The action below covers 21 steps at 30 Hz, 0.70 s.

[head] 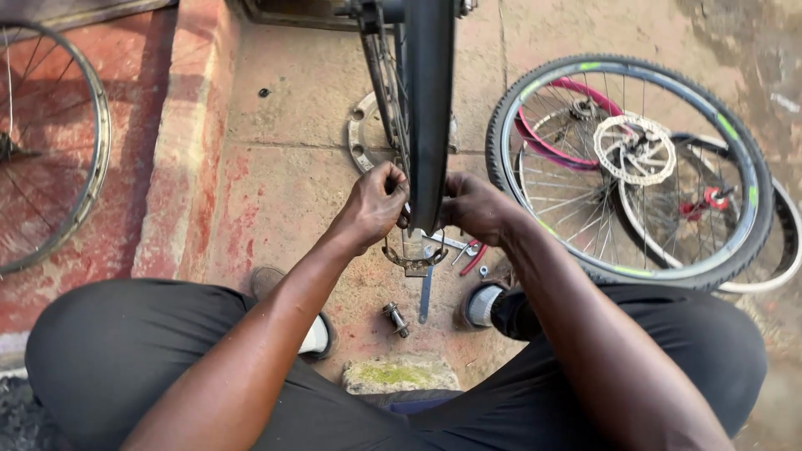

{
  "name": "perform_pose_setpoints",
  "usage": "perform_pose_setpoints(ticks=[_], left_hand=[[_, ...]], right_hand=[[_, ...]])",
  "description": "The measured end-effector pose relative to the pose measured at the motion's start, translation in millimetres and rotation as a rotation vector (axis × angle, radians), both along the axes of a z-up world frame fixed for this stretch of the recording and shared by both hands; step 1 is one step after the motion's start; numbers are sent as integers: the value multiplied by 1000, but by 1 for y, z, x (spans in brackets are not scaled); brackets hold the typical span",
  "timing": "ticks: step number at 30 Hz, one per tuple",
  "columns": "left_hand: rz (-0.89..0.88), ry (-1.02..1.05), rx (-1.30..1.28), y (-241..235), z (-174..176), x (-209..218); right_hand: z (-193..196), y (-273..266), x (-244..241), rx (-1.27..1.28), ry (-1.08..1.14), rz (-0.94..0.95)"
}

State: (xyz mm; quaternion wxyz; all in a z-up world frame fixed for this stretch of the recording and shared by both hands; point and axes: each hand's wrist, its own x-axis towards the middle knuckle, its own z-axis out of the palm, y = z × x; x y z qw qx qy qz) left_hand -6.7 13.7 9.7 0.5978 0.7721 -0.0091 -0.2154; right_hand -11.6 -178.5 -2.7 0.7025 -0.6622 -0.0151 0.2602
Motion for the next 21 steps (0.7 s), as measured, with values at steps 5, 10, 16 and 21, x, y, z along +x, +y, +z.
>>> perform_pose_setpoints(ticks=[5,10,16,21], left_hand=[[-17,-154,228,-2,37,-26],[59,-388,125,-5,-1,-18],[113,-446,80,-8,-12,-21],[112,-380,-12,-16,-41,-8]], right_hand=[[-1,21,0,32,50,-9],[13,18,-1,-40,28,-37],[33,30,6,-100,-15,-103],[46,26,3,-135,-31,-177]])
